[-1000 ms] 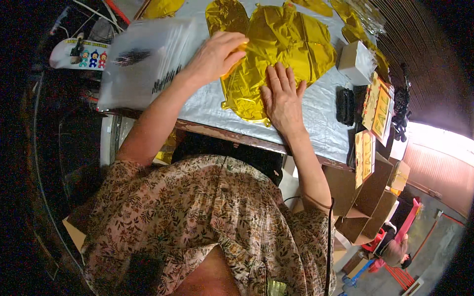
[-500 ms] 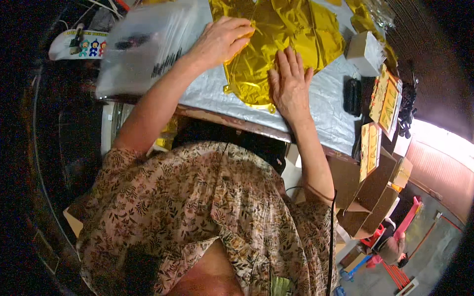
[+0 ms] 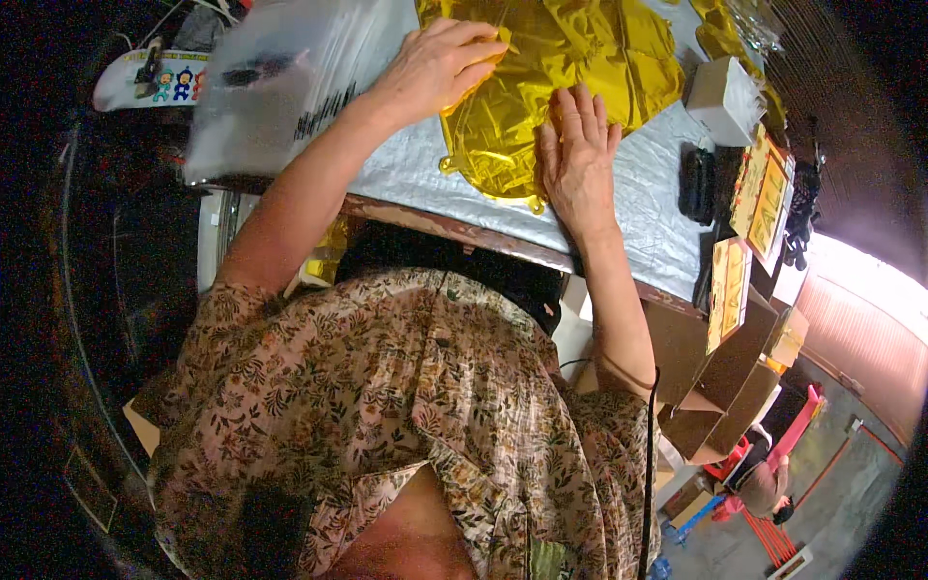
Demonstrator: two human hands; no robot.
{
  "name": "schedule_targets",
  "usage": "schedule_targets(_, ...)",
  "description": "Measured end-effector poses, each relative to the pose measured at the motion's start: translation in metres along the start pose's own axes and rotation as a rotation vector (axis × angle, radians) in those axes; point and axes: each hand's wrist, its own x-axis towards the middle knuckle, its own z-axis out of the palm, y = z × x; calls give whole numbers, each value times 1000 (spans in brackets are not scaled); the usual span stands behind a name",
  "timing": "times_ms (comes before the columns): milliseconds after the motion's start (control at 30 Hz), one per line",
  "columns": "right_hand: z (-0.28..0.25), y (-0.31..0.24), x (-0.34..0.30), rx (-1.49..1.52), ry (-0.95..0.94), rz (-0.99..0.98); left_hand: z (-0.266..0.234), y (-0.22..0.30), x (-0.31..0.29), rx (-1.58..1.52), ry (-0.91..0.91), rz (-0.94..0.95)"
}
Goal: Folding and preparing gold foil balloons for packaging at a workstation.
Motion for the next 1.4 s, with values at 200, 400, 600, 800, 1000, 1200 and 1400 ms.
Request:
schedule_targets(200, 0, -1, 0, -17, -10, 12, -2, 2, 0, -50, 11, -28)
schedule_targets(400, -4, -2, 1, -26, -9, -6, -7, 7, 2, -59, -15, -56)
schedule_targets(600, -4, -5, 1, 1, -10, 9, -13, 11, 3, -61, -78, -102)
schedule_targets(800, -3, -4, 0, -3, 3, 16, -18, 14, 4, -67, -109, -108)
schedule_targets(1000, -2, -4, 1, 5, 8, 26, -12, 8, 4, -63, -46, -64)
schedule_targets(1200, -2, -4, -1, 21, -2, 57, -12, 6, 5, -73, -66, -59)
schedule_targets(1400, -2, -2, -3, 41, -5, 68, -12, 8, 5, -79, -78, -57)
